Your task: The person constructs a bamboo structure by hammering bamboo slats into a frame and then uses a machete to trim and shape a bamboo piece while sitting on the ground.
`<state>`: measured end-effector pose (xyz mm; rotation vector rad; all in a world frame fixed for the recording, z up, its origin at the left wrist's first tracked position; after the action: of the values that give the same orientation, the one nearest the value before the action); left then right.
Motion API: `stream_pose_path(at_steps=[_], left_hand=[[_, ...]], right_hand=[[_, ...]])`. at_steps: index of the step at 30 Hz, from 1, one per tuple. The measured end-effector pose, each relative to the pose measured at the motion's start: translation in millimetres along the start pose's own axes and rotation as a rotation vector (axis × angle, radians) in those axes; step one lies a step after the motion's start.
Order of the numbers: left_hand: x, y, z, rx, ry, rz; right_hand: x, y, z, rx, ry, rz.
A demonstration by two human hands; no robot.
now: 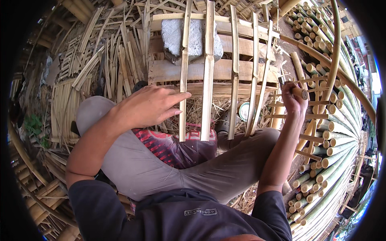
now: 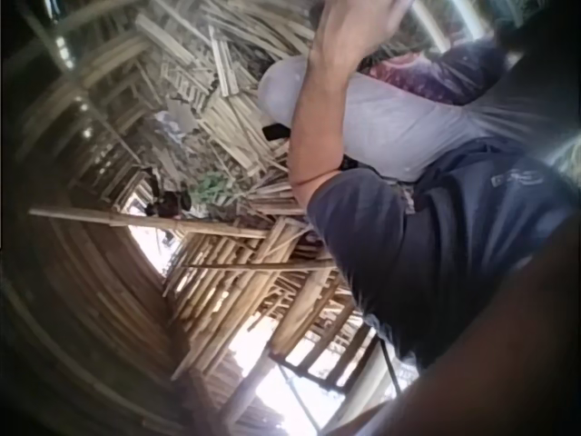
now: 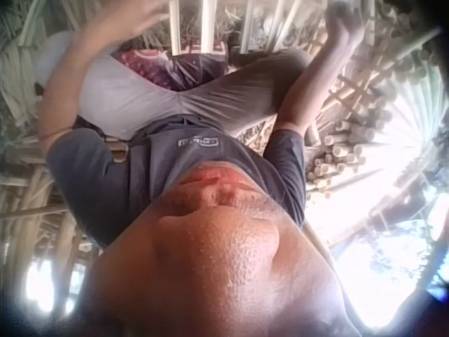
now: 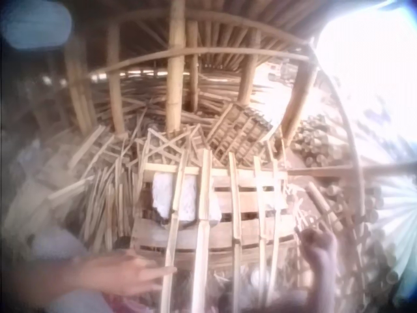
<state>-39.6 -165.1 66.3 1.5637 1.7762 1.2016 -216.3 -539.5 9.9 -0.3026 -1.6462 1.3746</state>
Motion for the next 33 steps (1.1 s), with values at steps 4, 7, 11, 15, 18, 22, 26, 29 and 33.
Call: stream_pose_path(at_steps=[4, 7, 11, 15, 18, 22, 26, 29, 33], left_hand=[[5, 3, -1, 0.021, -0.016, -0.028], [7, 6, -1, -0.005, 0.010, -0.020], [9, 4, 2, -0.002, 0.032, 0.008], [12, 5, 3, -0.005, 0.043, 0.003], [13, 5, 3, -0.004, 0.055, 0.007], [14, 4, 5, -0.008, 0.067, 0.020], [14, 5, 4, -0.014, 0.070, 0.016], [14, 5, 5, -0.013, 0.069, 0.013], [13, 4, 5, -0.010, 0.062, 0.006]], right_hand=[[5, -2, -7, -0.016, -0.028, 0.015], [2, 0, -5, -0.039, -0.065, -0.006], [5, -1, -10, -0.032, -0.060, -0.007], [6, -2, -12, -0.025, -0.038, -0.025], [5, -2, -12, -0.011, -0.048, -0.018], [5, -1, -13, 0.003, -0.051, -0.003], [2, 0, -12, -0.004, -0.058, -0.011], [3, 1, -12, -0.002, -0.068, -0.010], [3, 1, -12, -0.021, -0.097, 0.000]])
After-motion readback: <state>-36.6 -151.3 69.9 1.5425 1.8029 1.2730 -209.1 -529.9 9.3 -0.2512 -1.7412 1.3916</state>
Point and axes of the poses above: each hand's wrist, its own x-axis away from the middle knuckle, its own y-axis out of the back of the hand, z = x × y, the point moved 7 cm from there along -x, towards the middle knuckle, and after that the axes turned 9 degrees about y, right-handed, at the moved point
